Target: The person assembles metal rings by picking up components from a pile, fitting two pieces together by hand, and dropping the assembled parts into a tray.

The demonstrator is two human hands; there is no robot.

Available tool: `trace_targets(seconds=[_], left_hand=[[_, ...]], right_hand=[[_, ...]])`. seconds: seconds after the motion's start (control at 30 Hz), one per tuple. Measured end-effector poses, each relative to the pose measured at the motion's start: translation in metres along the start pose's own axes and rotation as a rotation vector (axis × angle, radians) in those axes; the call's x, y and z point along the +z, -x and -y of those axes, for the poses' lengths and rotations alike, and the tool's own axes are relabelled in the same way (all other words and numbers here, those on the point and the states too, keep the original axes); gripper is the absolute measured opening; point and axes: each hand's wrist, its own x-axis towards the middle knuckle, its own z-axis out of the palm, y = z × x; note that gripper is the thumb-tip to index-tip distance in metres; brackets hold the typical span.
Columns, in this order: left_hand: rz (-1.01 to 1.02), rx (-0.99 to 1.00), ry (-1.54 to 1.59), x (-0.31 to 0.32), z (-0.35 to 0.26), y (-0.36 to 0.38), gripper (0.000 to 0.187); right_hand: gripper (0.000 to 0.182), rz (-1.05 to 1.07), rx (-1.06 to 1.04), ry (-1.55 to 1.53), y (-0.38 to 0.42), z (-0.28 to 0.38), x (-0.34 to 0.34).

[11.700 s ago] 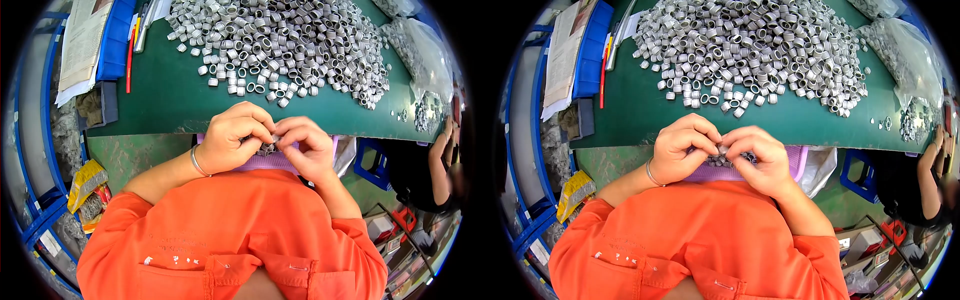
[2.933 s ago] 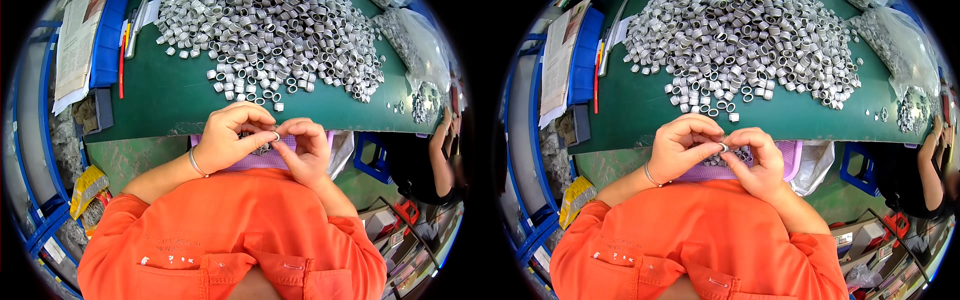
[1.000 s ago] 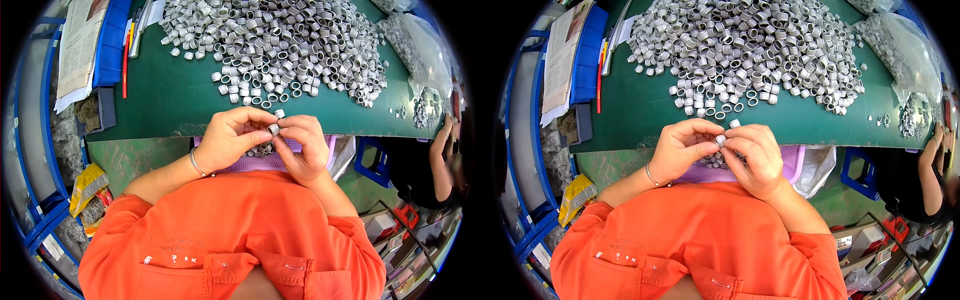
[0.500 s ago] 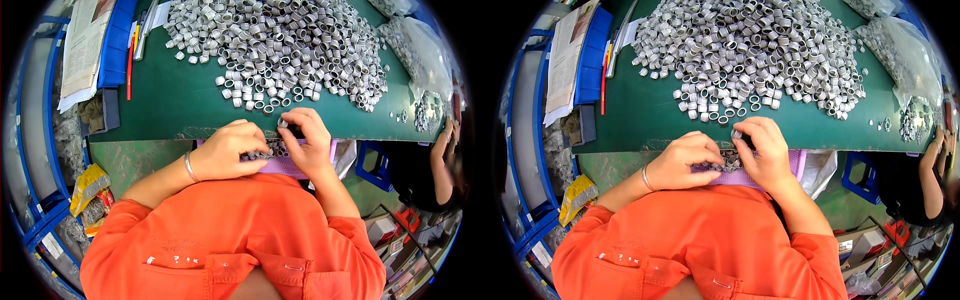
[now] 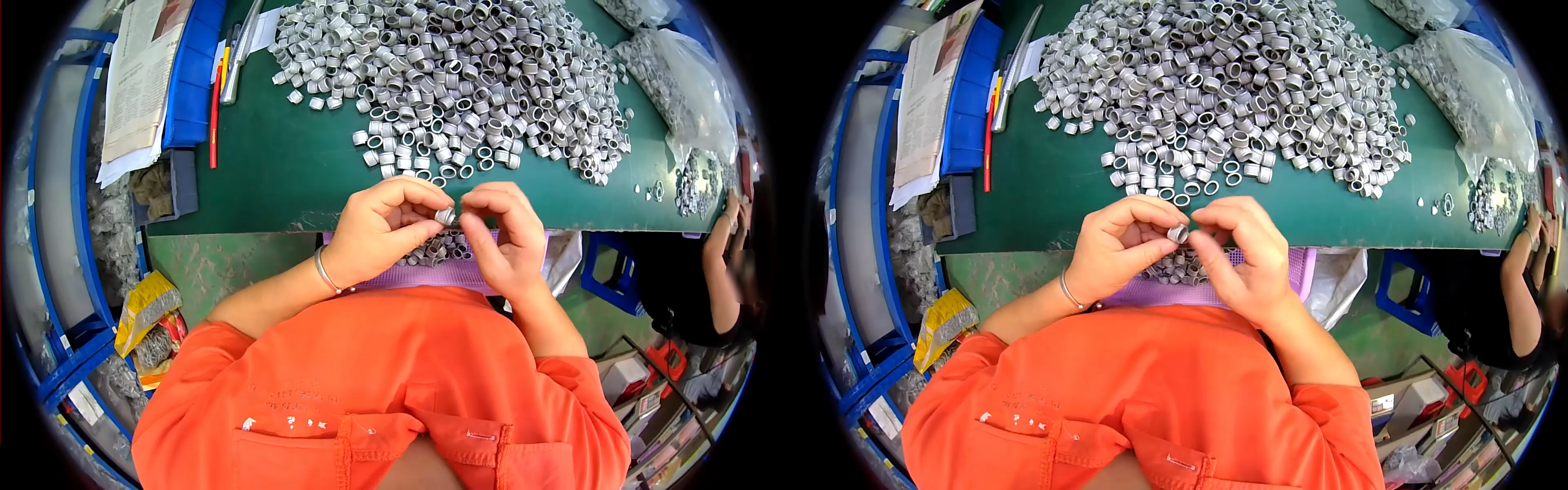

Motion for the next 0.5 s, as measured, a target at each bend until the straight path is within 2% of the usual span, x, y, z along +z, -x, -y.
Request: trace_targets(seconds=[0.07, 0.17, 0.2, 0.27, 0.33, 0.4, 0.47, 0.5], left_hand=[[-0.010, 0.073, -0.007, 0.000, 0.000, 0.002, 0.023], [-0.031, 0.112, -0.083, 0.001, -0.004, 0.001, 0.019], [-0.030, 0.113, -0.083, -0.001, -0.005, 0.001, 0.019], [0.059, 0.172, -0.254, -0.006, -0.008, 0.004, 0.015], [0.066, 0.157, -0.246, -0.008, -0.008, 0.007, 0.012], [0.086, 0.045, -0.142, -0.008, -0.011, 0.010, 0.018], [0.074, 0.024, -0.126, -0.008, -0.012, 0.011, 0.017], [0.067, -0.015, -0.103, -0.008, -0.012, 0.011, 0.016]], right_hand=[[0.027, 0.060, -0.051, 0.008, -0.003, 0.002, 0.003], [0.028, -0.024, -0.002, -0.098, 0.002, 0.000, 0.011], [0.029, -0.010, -0.063, -0.078, 0.001, -0.001, 0.009], [0.030, 0.004, -0.122, -0.059, 0.003, -0.001, 0.007], [0.030, 0.055, -0.106, -0.097, 0.006, 0.001, 0.004], [0.031, 0.081, -0.076, -0.118, 0.012, 0.002, 0.004], [0.036, 0.036, 0.096, -0.261, 0.018, 0.002, 0.007], [0.036, 0.037, 0.094, -0.260, 0.019, 0.000, 0.008]])
